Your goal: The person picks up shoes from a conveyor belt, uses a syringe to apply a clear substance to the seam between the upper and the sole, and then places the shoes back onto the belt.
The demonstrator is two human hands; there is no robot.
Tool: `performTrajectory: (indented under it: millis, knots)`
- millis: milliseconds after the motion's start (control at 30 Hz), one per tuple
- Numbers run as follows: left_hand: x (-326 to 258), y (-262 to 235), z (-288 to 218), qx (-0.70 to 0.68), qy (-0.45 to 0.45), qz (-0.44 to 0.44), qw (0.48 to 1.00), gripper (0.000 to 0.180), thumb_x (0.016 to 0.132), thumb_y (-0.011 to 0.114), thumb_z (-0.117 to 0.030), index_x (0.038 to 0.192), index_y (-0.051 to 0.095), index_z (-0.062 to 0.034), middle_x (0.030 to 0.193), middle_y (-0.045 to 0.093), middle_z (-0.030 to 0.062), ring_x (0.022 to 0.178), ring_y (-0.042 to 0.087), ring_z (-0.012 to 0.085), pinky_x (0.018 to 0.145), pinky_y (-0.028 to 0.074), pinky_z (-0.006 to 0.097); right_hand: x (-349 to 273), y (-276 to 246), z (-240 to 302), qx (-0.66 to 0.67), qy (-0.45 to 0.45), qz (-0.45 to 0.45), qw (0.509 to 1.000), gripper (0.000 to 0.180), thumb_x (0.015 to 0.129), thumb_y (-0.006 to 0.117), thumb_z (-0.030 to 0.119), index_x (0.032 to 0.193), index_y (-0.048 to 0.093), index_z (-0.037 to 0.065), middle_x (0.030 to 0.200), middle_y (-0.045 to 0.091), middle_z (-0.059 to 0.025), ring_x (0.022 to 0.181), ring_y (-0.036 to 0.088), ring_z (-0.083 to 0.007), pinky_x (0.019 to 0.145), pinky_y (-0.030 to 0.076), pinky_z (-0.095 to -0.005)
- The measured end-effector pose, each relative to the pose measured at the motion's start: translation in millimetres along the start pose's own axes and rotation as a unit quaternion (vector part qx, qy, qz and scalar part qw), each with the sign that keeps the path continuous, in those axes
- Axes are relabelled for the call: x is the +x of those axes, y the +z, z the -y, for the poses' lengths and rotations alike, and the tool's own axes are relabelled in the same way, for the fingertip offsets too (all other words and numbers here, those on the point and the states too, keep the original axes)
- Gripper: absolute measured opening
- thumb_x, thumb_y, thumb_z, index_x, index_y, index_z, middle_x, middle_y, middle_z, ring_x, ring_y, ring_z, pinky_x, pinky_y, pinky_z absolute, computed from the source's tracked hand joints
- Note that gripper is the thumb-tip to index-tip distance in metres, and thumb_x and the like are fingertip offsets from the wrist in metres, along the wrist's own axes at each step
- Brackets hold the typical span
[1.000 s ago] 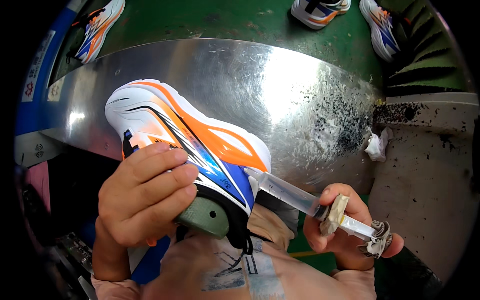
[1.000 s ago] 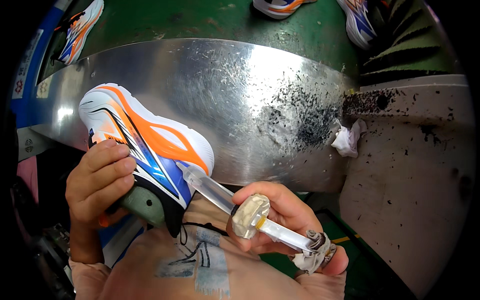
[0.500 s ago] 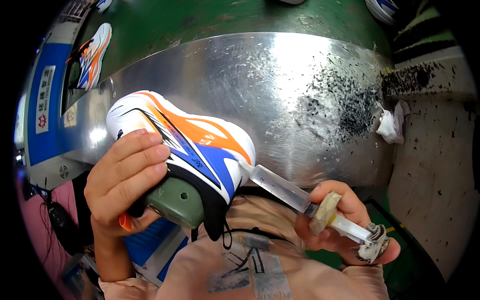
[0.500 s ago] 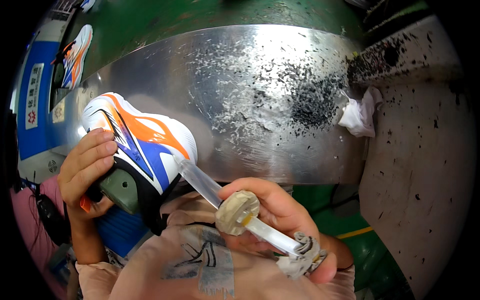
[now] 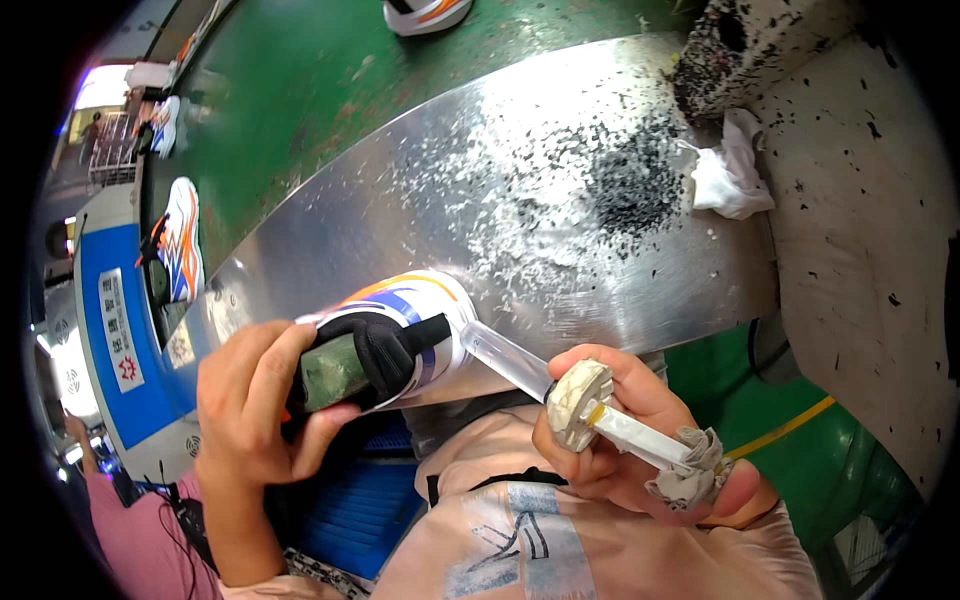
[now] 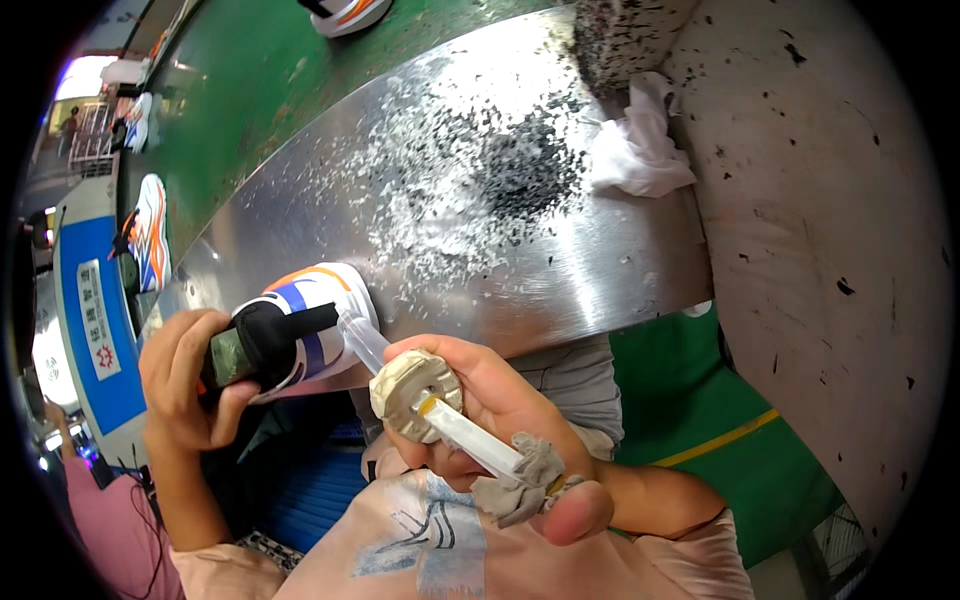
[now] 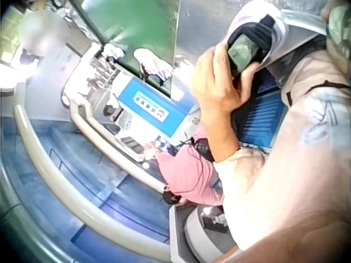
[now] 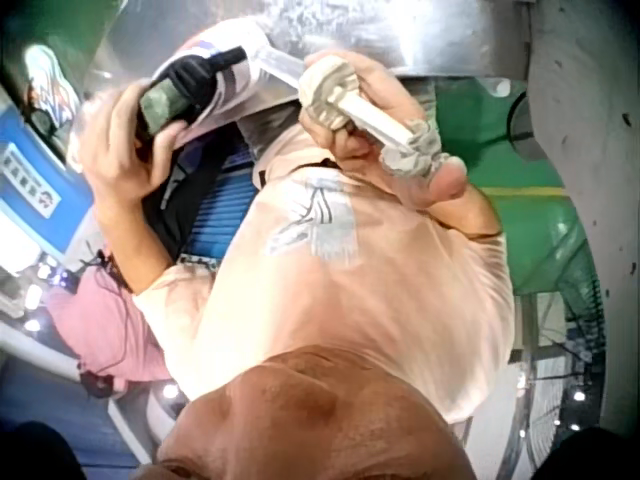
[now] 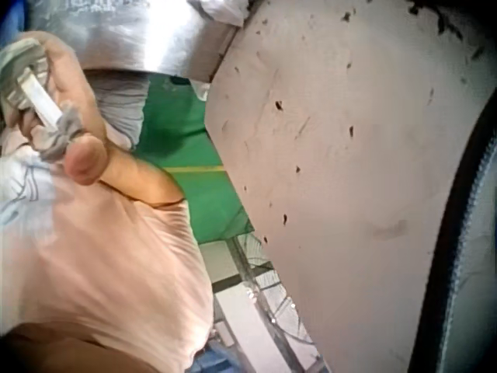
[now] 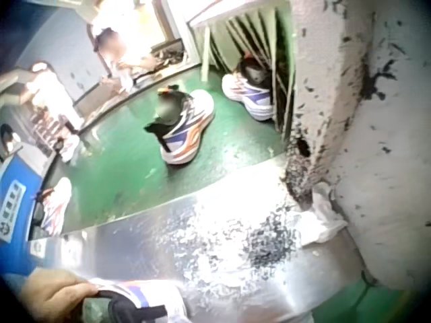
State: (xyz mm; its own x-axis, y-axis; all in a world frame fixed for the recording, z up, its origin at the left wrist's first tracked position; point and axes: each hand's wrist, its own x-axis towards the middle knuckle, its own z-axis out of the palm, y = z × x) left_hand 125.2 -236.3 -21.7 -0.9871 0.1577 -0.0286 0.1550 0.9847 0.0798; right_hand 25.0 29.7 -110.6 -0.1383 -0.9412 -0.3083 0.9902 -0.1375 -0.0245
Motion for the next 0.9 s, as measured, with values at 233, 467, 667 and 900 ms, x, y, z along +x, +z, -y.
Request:
performTrajectory:
  millis: [233,467,667,900]
  knots:
    - [10,4,-40,-0.033,-0.181,-0.041,0.982,0.042,0.076,0.07,-0.016,0.106,0.057,0.0095,0.074,0.06,0.0187,0.059,0.059,0.0318,0.055,0.046,0.036,-4,3,-7,0.007,-0.058,0.007,0.998,0.106,0.07,0.08,0.042,0.146,0.017,0.002,0.103,0.05,-0.0136,0.07,0.043,-0.0018,0.062,0.037,-0.0122]
    - [24,11,-61,-0.056,-0.275,-0.088,0.956,0.036,0.087,0.062,-0.014,0.109,0.056,0.0129,0.07,0.06,0.0227,0.058,0.059,0.0382,0.053,0.044,0.041,-5,18,-29,-0.075,-0.115,-0.026,0.99,0.11,0.066,0.074,0.055,0.144,0.019,0.002,0.101,0.051,-0.0127,0.069,0.042,-0.0036,0.061,0.037,-0.0138]
    - [37,4,-66,-0.086,-0.348,-0.064,0.931,0.032,0.09,0.058,-0.017,0.102,0.057,0.0129,0.064,0.058,0.024,0.057,0.058,0.039,0.051,0.041,0.044,-7,22,-48,-0.13,-0.141,-0.04,0.981,0.114,0.062,0.069,0.066,0.143,0.02,0.002,0.1,0.051,-0.012,0.068,0.042,-0.0052,0.059,0.036,-0.0152]
    - [36,-2,-60,-0.11,-0.372,-0.065,0.919,0.031,0.091,0.055,-0.021,0.079,0.057,0.0077,0.058,0.055,0.0252,0.056,0.055,0.0435,0.054,0.041,0.048,-10,25,-71,-0.215,-0.159,-0.054,0.962,0.121,0.058,0.064,0.078,0.142,0.022,0.001,0.098,0.052,-0.0112,0.067,0.041,-0.0071,0.057,0.036,-0.0168]
